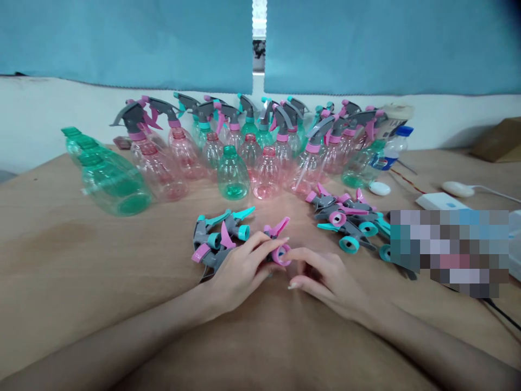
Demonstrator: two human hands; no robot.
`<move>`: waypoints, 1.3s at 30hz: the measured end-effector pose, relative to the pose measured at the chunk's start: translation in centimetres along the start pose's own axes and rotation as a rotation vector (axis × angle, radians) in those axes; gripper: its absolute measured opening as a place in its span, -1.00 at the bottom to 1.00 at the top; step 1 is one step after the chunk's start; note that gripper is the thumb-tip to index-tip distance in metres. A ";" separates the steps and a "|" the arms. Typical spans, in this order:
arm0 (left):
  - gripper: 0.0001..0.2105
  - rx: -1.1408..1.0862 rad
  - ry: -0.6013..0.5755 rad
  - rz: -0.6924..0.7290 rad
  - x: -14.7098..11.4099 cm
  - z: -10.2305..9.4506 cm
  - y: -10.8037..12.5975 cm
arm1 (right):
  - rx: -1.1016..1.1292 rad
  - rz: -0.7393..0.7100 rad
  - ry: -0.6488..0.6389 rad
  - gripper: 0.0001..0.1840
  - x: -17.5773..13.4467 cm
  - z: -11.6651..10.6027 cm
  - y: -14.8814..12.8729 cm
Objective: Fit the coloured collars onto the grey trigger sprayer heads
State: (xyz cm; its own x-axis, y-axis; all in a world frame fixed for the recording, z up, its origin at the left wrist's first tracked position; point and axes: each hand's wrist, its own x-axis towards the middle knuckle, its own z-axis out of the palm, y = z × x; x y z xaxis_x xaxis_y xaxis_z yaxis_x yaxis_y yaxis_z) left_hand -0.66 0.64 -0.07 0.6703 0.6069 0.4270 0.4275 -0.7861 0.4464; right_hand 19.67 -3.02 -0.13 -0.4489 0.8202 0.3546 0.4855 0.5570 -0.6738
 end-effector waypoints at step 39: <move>-0.66 0.620 -0.140 -0.084 -2.4 -8.1 -0.5 | -0.033 0.095 0.079 -0.56 0.4 0.0 0.3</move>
State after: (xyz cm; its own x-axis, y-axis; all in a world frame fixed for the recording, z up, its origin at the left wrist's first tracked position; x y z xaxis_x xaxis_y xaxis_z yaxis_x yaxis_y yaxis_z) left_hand -7.39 0.57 5.09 0.6744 0.6812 0.2849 0.7251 -0.6838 -0.0817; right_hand 19.65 -2.49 -0.20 -0.3400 0.8766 0.3406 0.5483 0.4790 -0.6855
